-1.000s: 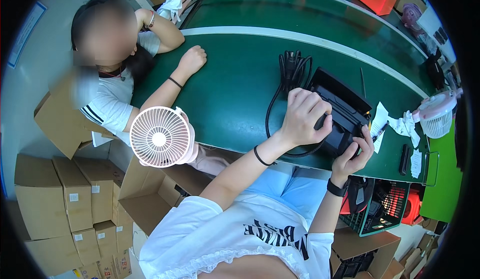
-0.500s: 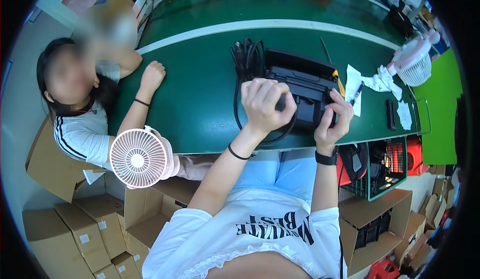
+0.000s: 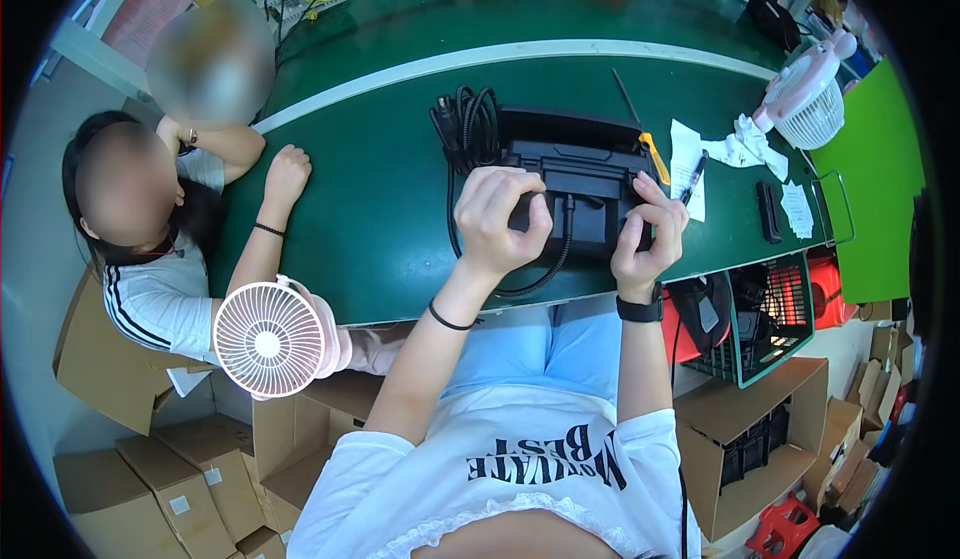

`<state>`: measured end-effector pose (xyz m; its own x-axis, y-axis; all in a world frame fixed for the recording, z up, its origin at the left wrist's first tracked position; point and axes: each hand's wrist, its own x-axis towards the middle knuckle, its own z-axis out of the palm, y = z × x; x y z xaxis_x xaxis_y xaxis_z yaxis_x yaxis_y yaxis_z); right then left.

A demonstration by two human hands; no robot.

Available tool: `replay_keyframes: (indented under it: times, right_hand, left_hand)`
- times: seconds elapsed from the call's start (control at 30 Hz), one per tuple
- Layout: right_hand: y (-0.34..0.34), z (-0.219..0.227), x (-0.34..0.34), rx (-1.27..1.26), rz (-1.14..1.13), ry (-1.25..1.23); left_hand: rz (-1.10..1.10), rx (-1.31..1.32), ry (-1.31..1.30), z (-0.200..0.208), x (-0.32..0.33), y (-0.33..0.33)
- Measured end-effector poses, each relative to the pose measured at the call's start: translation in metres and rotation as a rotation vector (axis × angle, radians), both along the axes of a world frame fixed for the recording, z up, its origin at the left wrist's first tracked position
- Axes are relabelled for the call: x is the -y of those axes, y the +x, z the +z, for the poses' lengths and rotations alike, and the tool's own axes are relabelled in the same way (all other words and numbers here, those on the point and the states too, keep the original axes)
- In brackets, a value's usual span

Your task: The recorder labels a component, organizes cables within a black plastic enclosure, and uses a screwdriver to secure the device.

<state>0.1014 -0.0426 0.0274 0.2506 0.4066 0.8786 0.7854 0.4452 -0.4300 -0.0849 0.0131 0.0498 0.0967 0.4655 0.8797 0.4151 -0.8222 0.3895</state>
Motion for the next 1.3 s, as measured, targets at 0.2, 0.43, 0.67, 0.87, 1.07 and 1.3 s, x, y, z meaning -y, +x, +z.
replay_keyframes:
  times: [0.2,0.43,0.67,0.87,1.07,1.3]
  right_hand:
    - [0.002,-0.001,-0.003,0.006,0.015,-0.005]
    - [0.002,-0.002,-0.003,0.014,0.002,0.003]
    - [0.0,-0.003,0.0,-0.017,0.005,-0.002]
    - [0.002,-0.004,-0.002,-0.015,-0.014,-0.003]
    - [0.004,-0.004,-0.003,0.024,-0.048,-0.054]
    - [0.006,0.001,-0.001,-0.002,-0.073,-0.091]
  left_hand:
    - [-0.096,-0.048,0.07,-0.018,-0.001,-0.009]
    - [-0.098,0.013,0.14,-0.031,-0.003,0.001]
    - [-0.074,-0.005,0.163,-0.032,-0.003,0.0]
    - [0.025,-0.272,-0.091,0.016,0.009,-0.001]
    - [-0.204,-0.569,-0.178,0.045,-0.024,0.019]
    - [-0.154,-0.678,-0.269,0.048,-0.03,0.031]
